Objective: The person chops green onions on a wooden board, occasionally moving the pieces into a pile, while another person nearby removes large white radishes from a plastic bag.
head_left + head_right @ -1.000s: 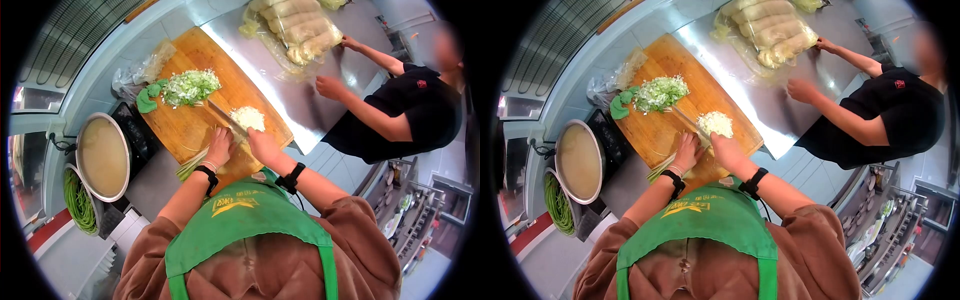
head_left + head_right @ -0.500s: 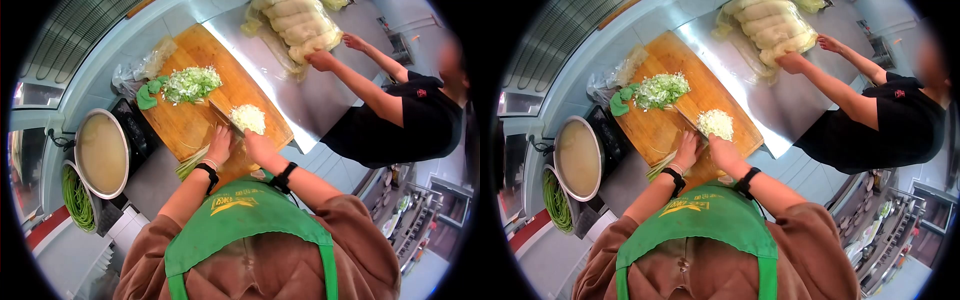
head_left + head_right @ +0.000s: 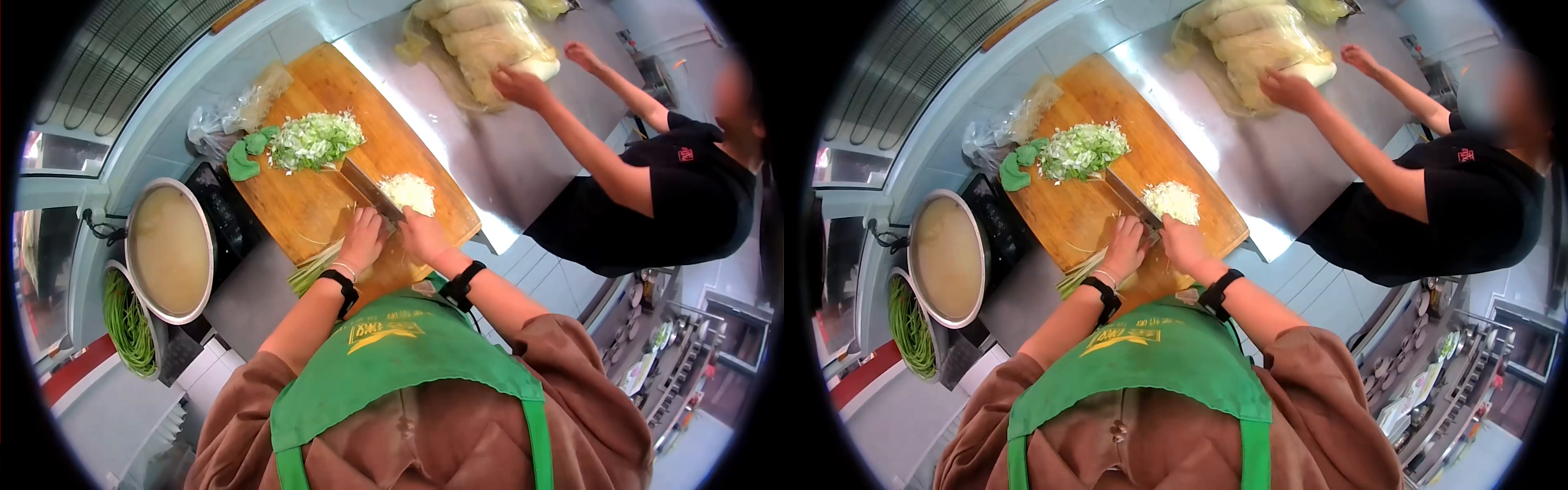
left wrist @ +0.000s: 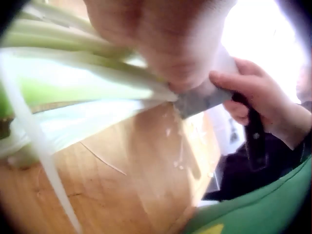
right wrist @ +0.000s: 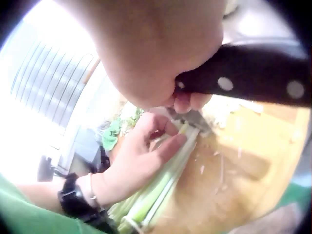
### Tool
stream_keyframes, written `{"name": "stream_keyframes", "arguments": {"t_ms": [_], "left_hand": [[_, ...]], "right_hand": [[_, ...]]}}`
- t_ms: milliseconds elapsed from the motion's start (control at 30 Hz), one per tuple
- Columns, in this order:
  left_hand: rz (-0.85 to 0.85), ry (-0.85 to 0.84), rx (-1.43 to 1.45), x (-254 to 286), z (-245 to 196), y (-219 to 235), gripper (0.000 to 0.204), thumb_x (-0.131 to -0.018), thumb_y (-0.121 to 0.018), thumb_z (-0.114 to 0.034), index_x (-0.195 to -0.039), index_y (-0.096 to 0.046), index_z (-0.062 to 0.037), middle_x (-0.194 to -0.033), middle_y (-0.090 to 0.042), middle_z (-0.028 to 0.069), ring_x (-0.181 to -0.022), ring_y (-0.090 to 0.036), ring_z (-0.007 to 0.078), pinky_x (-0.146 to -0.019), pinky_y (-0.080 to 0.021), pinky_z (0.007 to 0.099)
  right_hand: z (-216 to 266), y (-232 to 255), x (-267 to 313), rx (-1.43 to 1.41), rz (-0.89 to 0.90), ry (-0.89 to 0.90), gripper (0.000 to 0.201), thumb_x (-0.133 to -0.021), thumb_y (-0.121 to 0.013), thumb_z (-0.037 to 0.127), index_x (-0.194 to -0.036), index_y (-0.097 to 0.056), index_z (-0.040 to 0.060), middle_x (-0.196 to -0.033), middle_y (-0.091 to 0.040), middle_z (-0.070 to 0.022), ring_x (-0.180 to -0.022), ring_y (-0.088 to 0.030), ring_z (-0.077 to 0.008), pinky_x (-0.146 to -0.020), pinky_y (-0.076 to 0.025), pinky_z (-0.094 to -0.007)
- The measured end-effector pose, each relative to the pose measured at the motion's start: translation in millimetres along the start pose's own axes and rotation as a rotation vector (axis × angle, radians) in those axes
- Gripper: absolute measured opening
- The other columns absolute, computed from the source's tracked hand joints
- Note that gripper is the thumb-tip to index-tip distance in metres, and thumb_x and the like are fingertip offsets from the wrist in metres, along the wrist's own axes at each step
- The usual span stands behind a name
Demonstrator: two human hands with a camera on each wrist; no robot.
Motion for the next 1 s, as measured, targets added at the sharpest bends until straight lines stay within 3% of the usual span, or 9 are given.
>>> {"name": "stream_keyframes", "arguments": {"t_ms": [167, 200, 267, 367, 467, 533, 633, 767, 1000], "left_hand": [[0.109, 0.072, -0.022, 10, 5, -3, 0.028, -0.080, -0.075, -0.011, -0.102, -0.060, -0.0013, -0.114, -0.056, 0.0172, -0.113, -0.049, 0.0390, -0.101, -0.042, 0.0478], [0.133, 0.076, -0.020, 9, 7, -6, 0.029, -0.080, -0.075, -0.011, -0.102, -0.060, -0.0008, -0.116, -0.056, 0.0169, -0.114, -0.049, 0.0391, -0.103, -0.041, 0.0481], [0.097, 0.055, -0.029, 7, 6, -7, 0.028, -0.080, -0.074, -0.011, -0.102, -0.061, 0.0000, -0.117, -0.056, 0.0172, -0.115, -0.049, 0.0393, -0.103, -0.042, 0.0475], [0.082, 0.024, -0.056, 6, 5, -5, 0.026, -0.081, -0.074, -0.009, -0.101, -0.061, 0.0012, -0.117, -0.056, 0.0179, -0.112, -0.050, 0.0397, -0.100, -0.045, 0.0463], [0.106, 0.011, -0.043, 10, 3, -8, 0.026, -0.081, -0.074, -0.007, -0.101, -0.061, 0.0020, -0.116, -0.056, 0.0188, -0.109, -0.051, 0.0402, -0.098, -0.046, 0.0460], [0.092, 0.033, -0.027, 7, 7, -5, 0.026, -0.081, -0.074, -0.007, -0.102, -0.061, 0.0023, -0.118, -0.057, 0.0190, -0.110, -0.052, 0.0403, -0.098, -0.046, 0.0464], [0.037, 0.019, -0.003, 11, 6, -4, 0.026, -0.081, -0.073, -0.005, -0.103, -0.062, 0.0027, -0.119, -0.057, 0.0197, -0.110, -0.052, 0.0405, -0.098, -0.047, 0.0467], [0.069, 0.059, -0.020, 6, 8, -6, 0.025, -0.082, -0.072, -0.004, -0.104, -0.061, 0.0027, -0.120, -0.056, 0.0199, -0.111, -0.051, 0.0412, -0.098, -0.047, 0.0470], [0.066, 0.046, 0.014, 13, 7, -5, 0.026, -0.083, -0.072, -0.005, -0.105, -0.061, 0.0029, -0.117, -0.055, 0.0189, -0.112, -0.051, 0.0410, -0.097, -0.046, 0.0476]], "right_hand": [[13, 26, 14, -0.044, -0.033, 0.058, 0.011, -0.091, -0.056, 0.006, -0.101, -0.053, 0.0012, -0.089, -0.069, -0.0255, -0.080, -0.068, -0.0472, -0.070, -0.055, -0.0547], [16, 24, 19, 0.031, 0.029, 0.006, 0.013, -0.094, -0.058, 0.011, -0.101, -0.052, 0.0020, -0.088, -0.068, -0.0249, -0.080, -0.067, -0.0474, -0.070, -0.054, -0.0558], [15, 12, 18, 0.108, 0.092, -0.048, 0.016, -0.097, -0.060, 0.016, -0.102, -0.052, 0.0029, -0.087, -0.068, -0.0244, -0.080, -0.066, -0.0476, -0.069, -0.052, -0.0569], [9, -12, 3, 0.090, 0.000, 0.014, 0.012, -0.091, -0.056, 0.006, -0.102, -0.052, 0.0005, -0.089, -0.069, -0.0249, -0.079, -0.069, -0.0459, -0.069, -0.055, -0.0550], [3, -5, -4, 0.051, -0.052, 0.046, 0.014, -0.090, -0.057, 0.005, -0.103, -0.052, -0.0001, -0.087, -0.069, -0.0249, -0.079, -0.069, -0.0466, -0.070, -0.055, -0.0551], [11, 6, 3, 0.020, 0.023, 0.086, 0.015, -0.090, -0.058, 0.005, -0.103, -0.053, -0.0002, -0.085, -0.068, -0.0255, -0.078, -0.068, -0.0468, -0.068, -0.055, -0.0553], [18, 7, 17, 0.101, 0.086, 0.014, 0.014, -0.090, -0.059, 0.006, -0.101, -0.054, 0.0000, -0.084, -0.068, -0.0259, -0.076, -0.068, -0.0465, -0.067, -0.054, -0.0550], [14, -5, -7, 0.035, -0.007, 0.049, 0.014, -0.091, -0.058, 0.006, -0.102, -0.054, -0.0002, -0.086, -0.068, -0.0263, -0.076, -0.068, -0.0469, -0.068, -0.054, -0.0551], [16, -1, 7, 0.024, 0.066, 0.025, 0.012, -0.093, -0.057, 0.008, -0.102, -0.054, 0.0004, -0.085, -0.069, -0.0257, -0.078, -0.068, -0.0479, -0.070, -0.054, -0.0553]]}}
Point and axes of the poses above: each hand's wrist, its own x-axis away from the middle knuckle, its own y-axis out of the back of the hand, z = x × y, the point moved 9 cm from there along -x, towards the middle knuckle
